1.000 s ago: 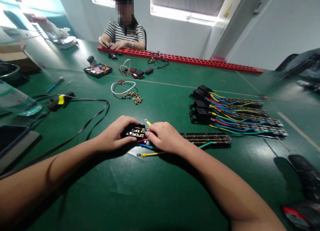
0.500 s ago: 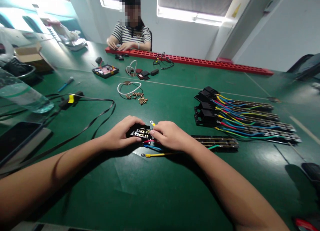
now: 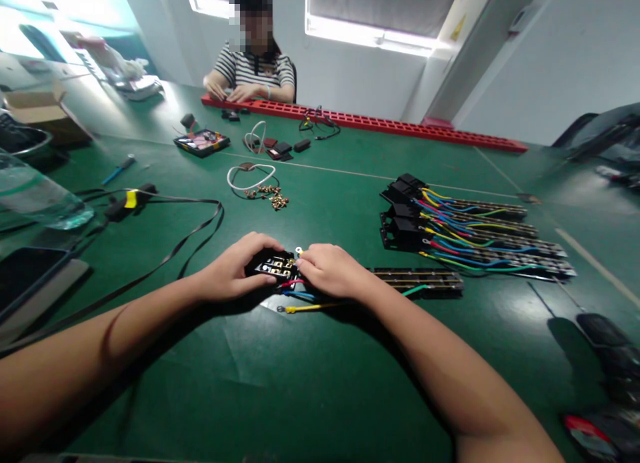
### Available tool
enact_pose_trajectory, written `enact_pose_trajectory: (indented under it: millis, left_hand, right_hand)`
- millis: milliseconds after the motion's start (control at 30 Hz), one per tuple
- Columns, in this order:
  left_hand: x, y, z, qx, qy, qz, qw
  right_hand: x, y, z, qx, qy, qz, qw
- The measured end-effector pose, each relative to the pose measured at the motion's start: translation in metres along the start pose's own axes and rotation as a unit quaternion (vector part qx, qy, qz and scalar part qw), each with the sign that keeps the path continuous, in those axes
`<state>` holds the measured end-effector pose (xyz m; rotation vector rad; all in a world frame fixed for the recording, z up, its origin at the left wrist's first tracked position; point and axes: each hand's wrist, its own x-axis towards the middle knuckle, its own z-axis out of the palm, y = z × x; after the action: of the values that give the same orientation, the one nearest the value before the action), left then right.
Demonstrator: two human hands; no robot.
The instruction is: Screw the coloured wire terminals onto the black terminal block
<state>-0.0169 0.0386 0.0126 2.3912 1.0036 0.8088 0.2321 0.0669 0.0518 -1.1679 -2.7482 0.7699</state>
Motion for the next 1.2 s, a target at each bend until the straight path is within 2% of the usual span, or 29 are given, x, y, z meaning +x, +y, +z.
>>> enact_pose_trajectory:
  millis: [333,667,900,1033,1200]
  left_hand:
    - [0.0,-0.002,0.001,-0.01,0.008,0.005,1.0]
    - [0.0,-0.001,0.001,-0.008,0.006,0.02,1.0]
    - [0.002,-0.002,0.0,0.041,0.001,0.069,0.997]
    - [0.001,-0.004,0.0,0.072,-0.001,0.079,0.994]
    - [0.002,-0.005,0.001,0.071,-0.002,0.088,0.994]
  right_hand:
    - [0.007,0.005,-0.005,0.167,-0.054,0.034,0.984]
    - [0.008,0.009,-0.011,0.198,-0.076,0.019,0.977]
    - [0.007,0.011,-0.005,0.152,-0.028,0.003,0.988]
    - [0.005,0.01,0.002,0.126,0.018,0.005,0.992]
    - [0.003,0.007,0.005,0.106,0.042,0.015,0.993]
